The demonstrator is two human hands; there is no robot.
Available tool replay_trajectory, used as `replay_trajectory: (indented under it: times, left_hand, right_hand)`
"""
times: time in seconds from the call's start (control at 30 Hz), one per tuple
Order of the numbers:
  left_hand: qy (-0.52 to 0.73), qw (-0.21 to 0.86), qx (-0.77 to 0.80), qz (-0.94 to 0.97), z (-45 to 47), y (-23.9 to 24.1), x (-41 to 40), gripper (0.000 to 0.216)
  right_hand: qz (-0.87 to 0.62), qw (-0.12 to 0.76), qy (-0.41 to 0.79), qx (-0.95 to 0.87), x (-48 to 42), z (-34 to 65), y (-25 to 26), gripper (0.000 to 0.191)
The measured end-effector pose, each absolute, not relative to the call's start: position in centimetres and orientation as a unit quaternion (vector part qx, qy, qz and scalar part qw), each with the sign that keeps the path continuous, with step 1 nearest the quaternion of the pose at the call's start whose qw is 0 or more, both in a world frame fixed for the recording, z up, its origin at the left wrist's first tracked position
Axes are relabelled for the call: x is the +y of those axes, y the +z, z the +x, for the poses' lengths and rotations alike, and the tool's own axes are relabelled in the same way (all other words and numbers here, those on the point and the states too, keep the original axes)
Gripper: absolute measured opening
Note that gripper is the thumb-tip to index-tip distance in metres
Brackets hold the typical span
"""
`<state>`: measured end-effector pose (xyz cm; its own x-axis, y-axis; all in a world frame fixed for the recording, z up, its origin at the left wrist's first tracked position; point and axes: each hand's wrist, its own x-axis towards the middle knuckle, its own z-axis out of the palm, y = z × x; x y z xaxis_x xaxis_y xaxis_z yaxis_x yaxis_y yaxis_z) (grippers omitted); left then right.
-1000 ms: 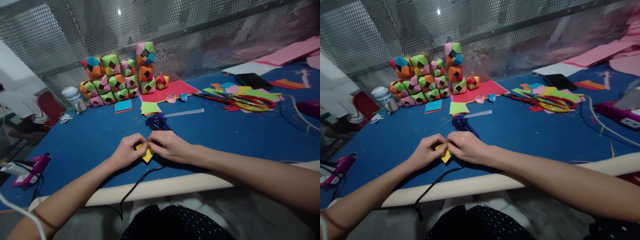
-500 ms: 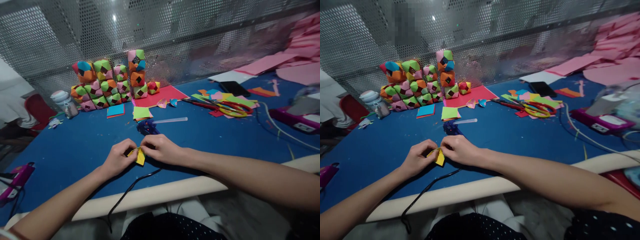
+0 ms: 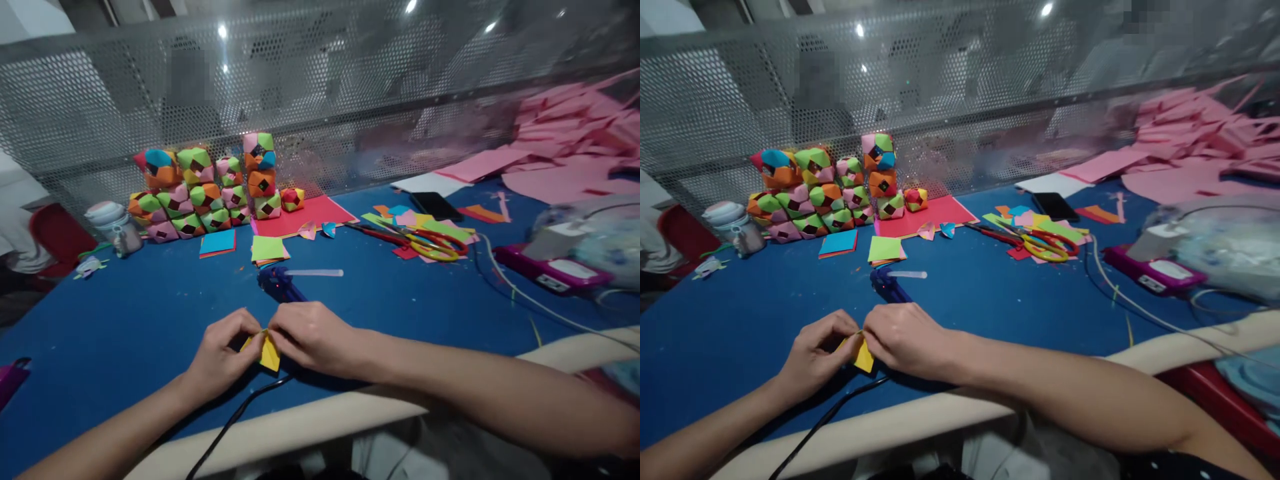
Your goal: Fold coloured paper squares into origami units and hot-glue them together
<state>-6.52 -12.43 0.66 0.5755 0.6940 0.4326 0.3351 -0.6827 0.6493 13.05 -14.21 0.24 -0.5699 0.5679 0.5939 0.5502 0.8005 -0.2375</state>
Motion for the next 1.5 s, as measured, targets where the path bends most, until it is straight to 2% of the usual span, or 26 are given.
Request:
replay_trajectory:
  times: [0.13,0.3,0.37,0.53,0.63,0.77,0.9,1.03,1.23,1.37,1.5]
  left_hand:
    - [0.311,0.349,0.32,0.824,-6.8,0.9,-12.2,0.009]
    - [0.289,0.458,0.306,0.783,-7.5,0.4,-12.4,0.034]
    - [0.297,0.492,0.296,0.762,-7.7,0.3,-12.4,0.034]
    - [0.317,0.462,0.386,0.733,-7.9,0.7,-11.5,0.025]
    - [0.331,0.45,0.438,0.704,-7.7,0.7,-10.7,0.027]
    - [0.331,0.438,0.451,0.704,-7.5,0.5,-10.1,0.026]
    - [0.325,0.423,0.478,0.698,-7.3,0.6,-9.9,0.023]
    - [0.322,0.438,0.519,0.659,-7.1,0.8,-9.6,0.027]
    - [0.31,0.477,0.534,0.626,-6.8,1.1,-9.1,0.028]
    - [0.318,0.515,0.522,0.602,-6.7,1.0,-9.1,0.026]
    - [0.339,0.545,0.509,0.574,-6.7,0.9,-9.0,0.027]
  right_hand:
    - [-0.331,0.31,0.019,-0.891,-14.2,13.7,1.2,0.022]
    - [-0.344,0.231,0.091,-0.906,-14.5,14.4,2.9,0.017]
    - [-0.328,0.2,0.12,-0.915,-14.9,15.2,3.8,0.017]
    - [-0.296,0.129,0.245,-0.914,-15.5,19.7,5.5,0.021]
    - [-0.391,0.172,0.273,-0.862,-14.3,23.4,5.7,0.022]
    - [-0.556,0.294,0.222,-0.745,-10.2,27.1,4.9,0.028]
    - [-0.605,0.383,0.162,-0.679,-5.7,28.6,2.2,0.033]
    - [-0.602,0.422,0.123,-0.666,-4.4,28.4,-1.4,0.03]
    - [-0.523,0.406,0.125,-0.739,-5.6,27.9,-2.9,0.025]
    - [-0.401,0.303,0.135,-0.854,-7.0,26.0,-2.2,0.027]
    - [-0.408,0.24,0.204,-0.857,-9.0,21.9,-0.5,0.036]
